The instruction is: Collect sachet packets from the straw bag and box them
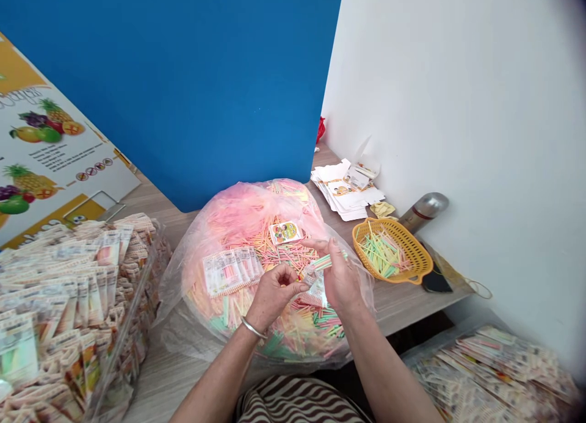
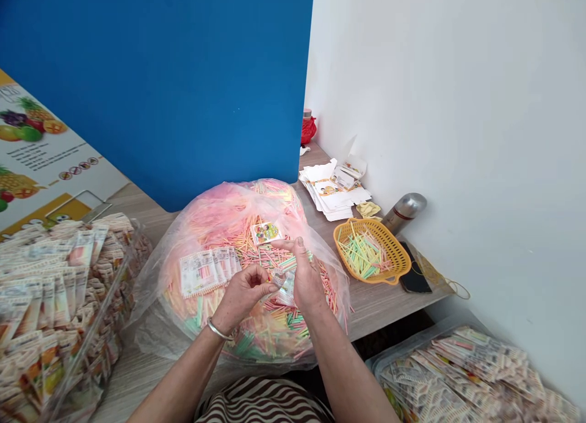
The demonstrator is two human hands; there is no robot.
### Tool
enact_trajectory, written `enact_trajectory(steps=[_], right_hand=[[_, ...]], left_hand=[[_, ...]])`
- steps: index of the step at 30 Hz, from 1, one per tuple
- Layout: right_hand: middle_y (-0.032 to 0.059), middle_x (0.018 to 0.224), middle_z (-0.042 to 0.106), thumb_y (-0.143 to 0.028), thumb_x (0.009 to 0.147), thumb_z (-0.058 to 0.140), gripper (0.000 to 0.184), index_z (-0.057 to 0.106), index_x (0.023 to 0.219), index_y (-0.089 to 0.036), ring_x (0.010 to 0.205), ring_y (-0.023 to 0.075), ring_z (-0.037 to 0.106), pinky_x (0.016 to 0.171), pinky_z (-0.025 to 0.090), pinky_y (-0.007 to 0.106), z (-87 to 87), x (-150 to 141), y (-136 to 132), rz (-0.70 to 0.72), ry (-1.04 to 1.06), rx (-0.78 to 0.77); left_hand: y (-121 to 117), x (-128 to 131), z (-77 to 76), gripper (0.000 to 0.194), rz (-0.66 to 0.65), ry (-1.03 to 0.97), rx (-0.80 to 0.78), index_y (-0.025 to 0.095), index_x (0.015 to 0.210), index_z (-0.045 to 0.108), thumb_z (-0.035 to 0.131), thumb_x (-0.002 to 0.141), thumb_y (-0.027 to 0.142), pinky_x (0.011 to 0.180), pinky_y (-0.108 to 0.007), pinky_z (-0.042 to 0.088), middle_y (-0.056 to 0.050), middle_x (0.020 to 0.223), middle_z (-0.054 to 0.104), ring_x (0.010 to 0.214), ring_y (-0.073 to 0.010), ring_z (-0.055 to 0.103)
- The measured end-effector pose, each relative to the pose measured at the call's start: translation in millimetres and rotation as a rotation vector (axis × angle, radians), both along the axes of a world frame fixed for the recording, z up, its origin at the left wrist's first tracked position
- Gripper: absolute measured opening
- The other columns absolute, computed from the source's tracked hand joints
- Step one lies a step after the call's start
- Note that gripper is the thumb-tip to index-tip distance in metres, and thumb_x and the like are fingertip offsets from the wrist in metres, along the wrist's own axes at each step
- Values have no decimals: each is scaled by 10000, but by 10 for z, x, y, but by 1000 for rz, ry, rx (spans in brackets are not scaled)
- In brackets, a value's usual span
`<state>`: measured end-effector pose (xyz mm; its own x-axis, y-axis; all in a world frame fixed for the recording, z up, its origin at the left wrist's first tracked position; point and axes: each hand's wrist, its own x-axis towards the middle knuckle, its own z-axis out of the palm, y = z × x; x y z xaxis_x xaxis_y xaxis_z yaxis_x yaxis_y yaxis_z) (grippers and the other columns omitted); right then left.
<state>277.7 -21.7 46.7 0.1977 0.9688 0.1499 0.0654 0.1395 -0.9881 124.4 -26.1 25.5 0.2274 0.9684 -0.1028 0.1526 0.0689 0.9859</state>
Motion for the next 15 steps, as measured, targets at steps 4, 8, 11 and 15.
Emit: enact_trajectory(steps=[4,8,11,15], right_hand=[[56,1016,730,-567,976,356,527,784,913,-264,1106,258,615,1040,398,435,30,-65,-26,20,111,-53],[72,981,738,-577,965,390,521,785,865,-253,1016,258,652,963,455,404,48,-92,-53,113,64,-116],[88,961,738,-592,948,413,524,779,874,-225,963,265,663,908,482,405,61,-74,-43,194,-60,-118],[85,1066,715,-490,876,585,361,733,1055,-214,1023,268,639,915,474,411,61,-35,-47,193,-272,-43]], left_hand=[[-1,14,16,326,9,-57,5,164,671,511,755,679,380,602,-212,362,35,644,493,616,-90,429],[-29,56,61,238,7,12,73,160,701,605,644,786,379,648,-224,394,13,670,552,653,-107,472],[-60,99,63,300,3,64,122,164,768,685,547,863,412,735,-251,443,-21,754,647,744,-145,557],[-82,135,9,350,23,-18,110,180,905,715,502,897,457,854,-285,486,-41,922,709,910,-184,623]])
